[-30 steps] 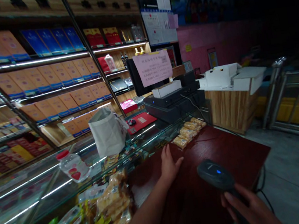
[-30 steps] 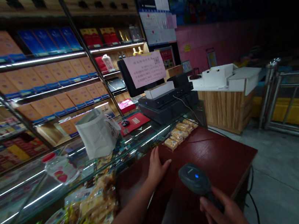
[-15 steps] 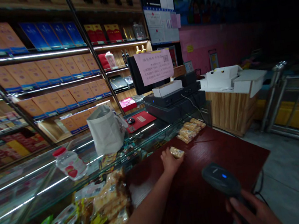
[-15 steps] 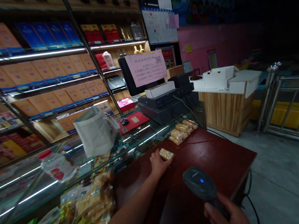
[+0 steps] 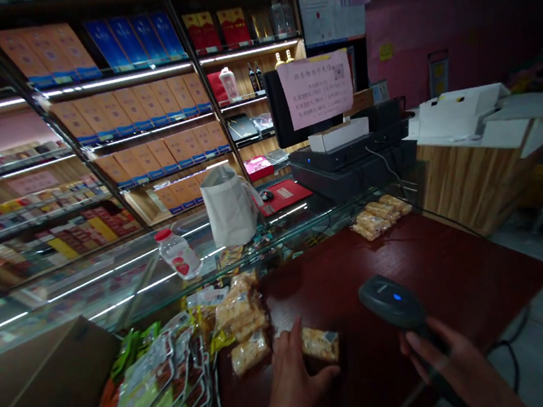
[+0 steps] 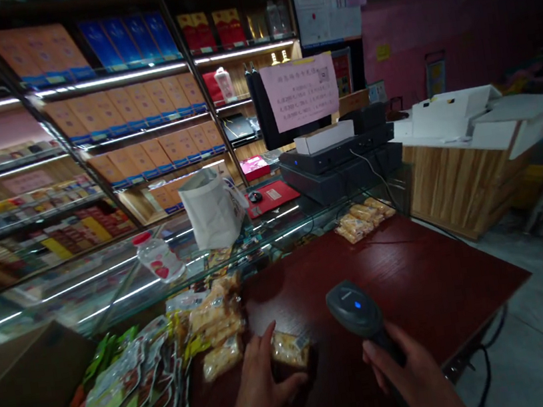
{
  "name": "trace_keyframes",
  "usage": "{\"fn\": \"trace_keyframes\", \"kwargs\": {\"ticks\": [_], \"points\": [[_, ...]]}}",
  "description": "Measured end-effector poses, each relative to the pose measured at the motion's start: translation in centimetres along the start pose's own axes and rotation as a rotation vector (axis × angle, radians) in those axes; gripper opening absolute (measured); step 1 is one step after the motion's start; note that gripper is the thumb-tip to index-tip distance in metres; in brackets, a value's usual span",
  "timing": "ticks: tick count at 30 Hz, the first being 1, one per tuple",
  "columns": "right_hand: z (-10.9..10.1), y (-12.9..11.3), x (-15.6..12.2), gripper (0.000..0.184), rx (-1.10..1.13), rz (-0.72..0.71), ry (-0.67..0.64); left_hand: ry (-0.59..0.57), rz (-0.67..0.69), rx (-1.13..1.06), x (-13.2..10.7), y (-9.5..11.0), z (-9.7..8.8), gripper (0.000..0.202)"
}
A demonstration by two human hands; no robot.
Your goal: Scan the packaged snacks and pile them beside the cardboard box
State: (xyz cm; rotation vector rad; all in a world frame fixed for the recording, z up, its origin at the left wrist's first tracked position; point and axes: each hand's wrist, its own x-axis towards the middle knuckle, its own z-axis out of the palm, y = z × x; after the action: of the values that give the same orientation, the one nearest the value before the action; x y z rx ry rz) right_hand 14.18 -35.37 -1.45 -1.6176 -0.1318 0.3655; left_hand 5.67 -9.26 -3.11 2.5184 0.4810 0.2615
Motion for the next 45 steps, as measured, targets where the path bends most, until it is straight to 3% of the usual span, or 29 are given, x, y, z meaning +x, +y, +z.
{"fn": "trace_keyframes", "kwargs": {"ticks": [5, 9, 12, 17, 21, 30, 34, 40, 45], "points": [[0.7, -0.7, -0.5, 0.051, -0.03, -0.025, -0.051, -0.032, 0.02, -0.022, -0.8, -0.3, -0.6, 0.061], [0.5, -0.6, -0.9, 0.049, -0.064, -0.036, -0.098, 0.027, 0.092, -0.177, -0.8, 0.1, -1.6, 0.045], [0.3, -0.3, -1.0, 0.046, -0.073, -0.043, -0.117, 0.108, 0.07, -0.358, -0.7, 0.3, -2.7, 0.043], [0.8, -0.3, -1.3, 0.044, -0.147, -0.029, -0.198, 0.014, -0.164, -0.786, -0.7, -0.3, -4.3, 0.061], [2.2, -1.2, -1.8, 0.039, -0.146, -0.057, -0.256, 0.057, -0.189, -0.949, -1.2, -1.1, -5.3, 0.073], [4.2, -1.8, -2.2, 0.048, -0.112, -0.002, -0.382, 0.236, -0.178, -0.877, -3.1, -1.2, -6.8, 0.065], [4.5, -1.6, -2.4, 0.051, -0.122, 0.0, -0.382, 0.208, -0.168, -0.821, -3.3, -2.3, -7.4, 0.067], [4.7, -1.2, -2.6, 0.055, -0.137, 0.004, -0.353, 0.256, -0.072, -0.666, -3.2, -4.0, -7.2, 0.058], [4.8, -1.6, -2.9, 0.06, -0.163, -0.019, -0.43, 0.263, -0.016, -0.571, -3.4, -4.7, -6.6, 0.051]]}}
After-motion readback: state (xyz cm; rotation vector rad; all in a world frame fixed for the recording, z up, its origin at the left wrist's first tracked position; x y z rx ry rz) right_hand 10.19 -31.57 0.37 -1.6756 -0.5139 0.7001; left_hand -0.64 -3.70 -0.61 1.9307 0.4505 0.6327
